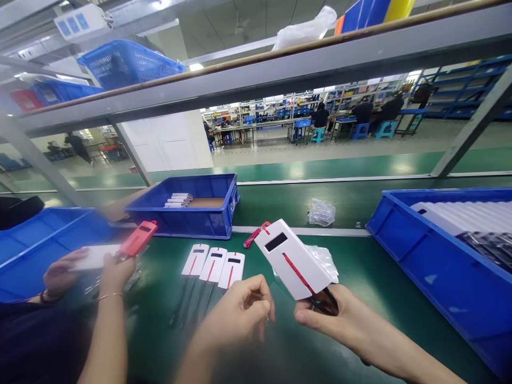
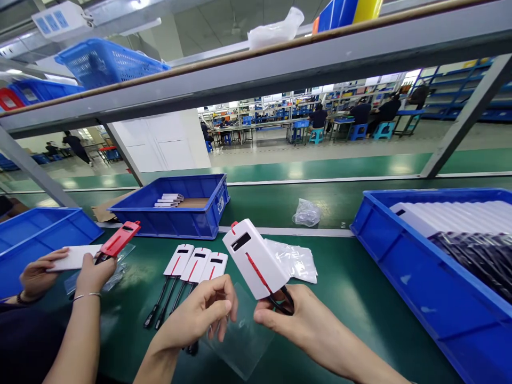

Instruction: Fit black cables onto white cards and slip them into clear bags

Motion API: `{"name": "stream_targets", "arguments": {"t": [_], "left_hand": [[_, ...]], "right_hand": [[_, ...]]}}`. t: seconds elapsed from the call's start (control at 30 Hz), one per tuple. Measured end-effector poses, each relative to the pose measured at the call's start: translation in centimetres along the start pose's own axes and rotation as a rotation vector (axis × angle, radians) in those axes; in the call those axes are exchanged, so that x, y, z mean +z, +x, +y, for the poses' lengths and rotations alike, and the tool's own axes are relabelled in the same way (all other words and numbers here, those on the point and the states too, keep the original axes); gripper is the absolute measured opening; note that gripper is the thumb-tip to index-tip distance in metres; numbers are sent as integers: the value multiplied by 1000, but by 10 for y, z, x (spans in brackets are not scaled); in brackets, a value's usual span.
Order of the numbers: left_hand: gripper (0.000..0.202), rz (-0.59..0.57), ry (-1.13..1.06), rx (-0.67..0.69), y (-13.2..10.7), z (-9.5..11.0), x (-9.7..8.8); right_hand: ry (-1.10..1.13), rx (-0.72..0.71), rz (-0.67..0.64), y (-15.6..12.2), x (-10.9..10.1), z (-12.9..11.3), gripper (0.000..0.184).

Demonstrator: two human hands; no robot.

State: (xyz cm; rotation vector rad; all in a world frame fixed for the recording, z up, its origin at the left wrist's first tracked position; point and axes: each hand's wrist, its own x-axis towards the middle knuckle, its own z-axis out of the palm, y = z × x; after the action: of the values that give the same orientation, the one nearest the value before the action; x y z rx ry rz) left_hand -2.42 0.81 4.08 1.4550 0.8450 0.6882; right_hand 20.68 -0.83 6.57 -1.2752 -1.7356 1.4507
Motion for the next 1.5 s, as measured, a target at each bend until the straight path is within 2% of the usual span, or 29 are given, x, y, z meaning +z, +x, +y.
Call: {"name": "stream_targets", "arguments": {"t": [0.33, 0.43, 0.53, 0.6, 0.7, 0.77, 0.87, 0.9, 0.93, 1.03, 1.13, 1.3, 1.4, 1.5], "left_hand": [[11, 17, -26, 18, 3, -2, 3], [11, 14, -29, 24, 2, -2, 5], [12, 13, -18, 28, 1, 0, 6], [12, 17, -6, 31, 1, 1, 6], [14, 37, 38, 32, 1, 2, 9], [9, 149, 117, 46, 1, 1, 14], [12, 530, 302, 127, -1, -2, 29], [10, 620, 352, 149, -1, -2, 34], [9, 655, 386, 159, 0, -3, 40], [15, 542, 395, 133, 3, -3, 52], [16, 449, 314, 121, 7, -1, 54], [16, 394, 244, 176, 10, 4, 51], [17, 310, 261, 195, 11, 5, 52], [18, 350, 268, 192, 10, 3, 51]], "right_hand": [[-62, 14, 60, -1, 10, 13, 42], [-31, -4, 66, -1, 8, 13, 38], [21, -13, -22, -2, 6, 10, 26], [23, -8, -44, -4, 6, 6, 24], [-5, 37, 38, -5, 8, 4, 30], [-15, 59, 112, -4, 11, 5, 31], [-13, 55, 198, 1, 16, 11, 33], [-12, 51, 209, 3, 19, 15, 34], [-10, 44, 216, 4, 21, 19, 35], [-4, -2, 251, 8, 28, 29, 35], [53, -46, 247, 9, 28, 32, 25], [60, 29, 163, 6, 12, 20, 32], [40, -18, 160, 6, 3, 12, 37], [37, -61, 162, 7, -3, 12, 32]]}}
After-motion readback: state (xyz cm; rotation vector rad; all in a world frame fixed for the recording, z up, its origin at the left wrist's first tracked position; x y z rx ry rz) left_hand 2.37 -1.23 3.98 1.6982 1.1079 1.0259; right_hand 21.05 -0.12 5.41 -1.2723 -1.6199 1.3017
